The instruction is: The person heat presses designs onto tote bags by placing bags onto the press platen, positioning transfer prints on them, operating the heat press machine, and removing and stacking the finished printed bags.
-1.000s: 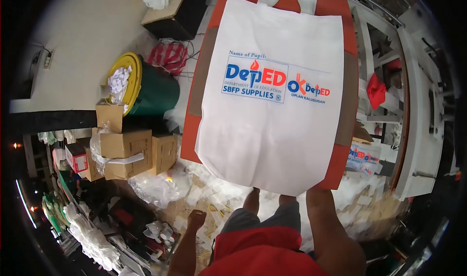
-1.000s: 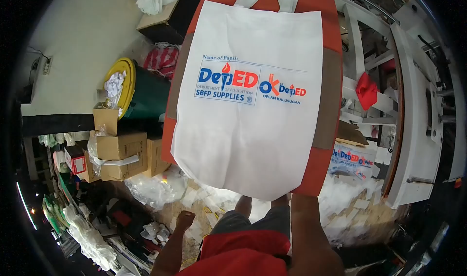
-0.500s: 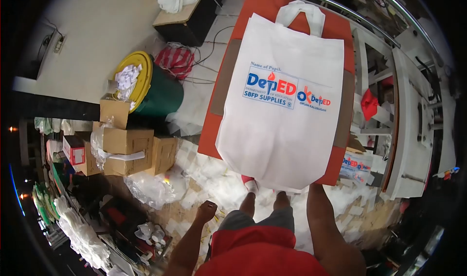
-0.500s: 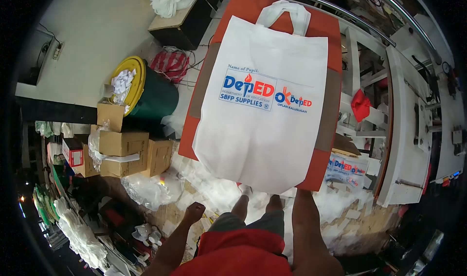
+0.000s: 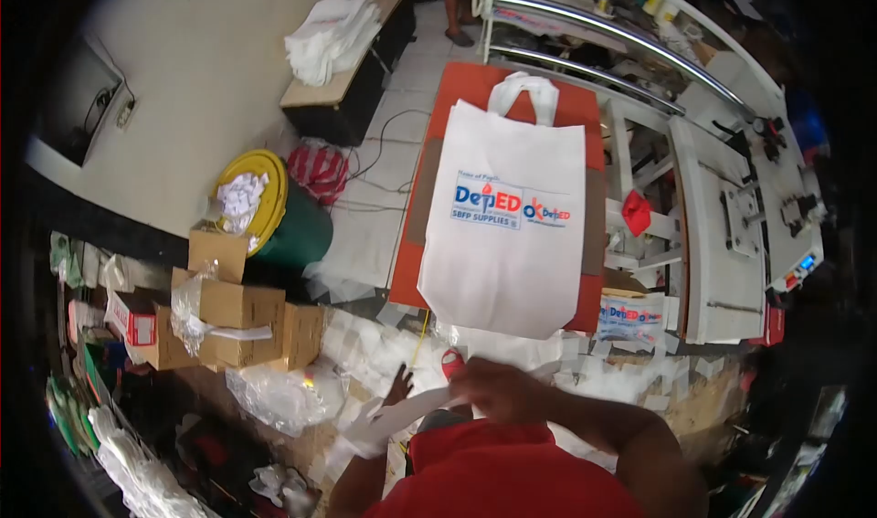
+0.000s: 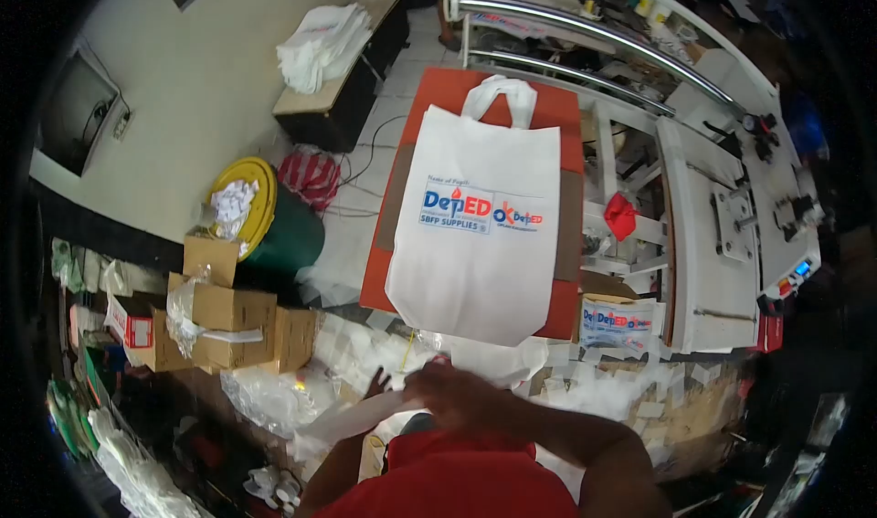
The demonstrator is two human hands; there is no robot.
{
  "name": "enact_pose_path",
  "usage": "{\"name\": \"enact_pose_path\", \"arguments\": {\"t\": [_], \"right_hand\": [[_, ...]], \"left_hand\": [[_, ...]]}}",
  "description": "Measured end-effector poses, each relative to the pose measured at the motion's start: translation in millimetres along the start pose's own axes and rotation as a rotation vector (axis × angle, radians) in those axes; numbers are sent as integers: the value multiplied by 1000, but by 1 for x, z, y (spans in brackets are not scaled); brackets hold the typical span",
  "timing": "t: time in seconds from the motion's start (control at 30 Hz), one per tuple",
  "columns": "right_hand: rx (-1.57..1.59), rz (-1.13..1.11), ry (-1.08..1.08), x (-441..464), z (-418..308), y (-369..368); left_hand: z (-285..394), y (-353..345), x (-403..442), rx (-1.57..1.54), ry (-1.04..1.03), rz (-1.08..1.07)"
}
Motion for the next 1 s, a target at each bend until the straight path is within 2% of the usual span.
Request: {"name": "enact_pose_path", "arguments": {"t": [0.03,0.1,0.13,0.17,0.2,0.23,0.3,0.33,0.4,0.43,0.5,0.53,0.6,0.77,0.83,0.9,0.93,1.0], "right_hand": [[39,102,50,4,1,26],[29,341,-62,22,-9,80],[79,529,-113,25,12,101],[-31,744,-176,30,43,122],[-127,953,-258,35,74,143],[-54,1132,-280,53,71,165],[-85,1209,-575,52,159,196],[-88,1217,-566,46,181,197],[-777,1207,-659,41,199,202],[-773,1219,-651,43,194,203],[-674,1108,-582,44,193,199],[-672,1112,-588,43,194,200],[-771,1087,-461,43,201,201],[-929,1051,-386,36,216,196],[-976,1065,-374,41,197,188],[-1253,997,-362,54,163,177],[-1251,992,-366,61,154,173],[-970,685,26,82,143,159]], "left_hand": [[19,15,12,1,-102,82],[75,58,37,161,-466,354],[110,83,46,398,-724,581],[150,109,50,627,-932,835],[195,133,52,772,-1072,1087],[242,154,52,682,-1079,1180],[371,187,18,-412,-381,706],[389,181,28,-328,-416,725],[390,163,66,-87,-488,777],[391,162,69,-86,-501,783],[392,156,68,96,-620,825],[394,157,63,143,-576,796],[393,152,66,166,-627,824],[391,145,70,193,-671,860],[390,144,69,194,-688,899],[389,145,72,216,-717,906],[389,145,72,237,-749,913],[395,147,68,336,-677,893]]}}
Point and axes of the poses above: each hand's wrist, its own x-axis towards the middle knuckle, its own y-axis out of the back of the hand, z = x × y, the point moved 2 cm from there along x, towards the middle knuckle, and after that the axes turned 14 degrees about z, right-handed, at the moved point
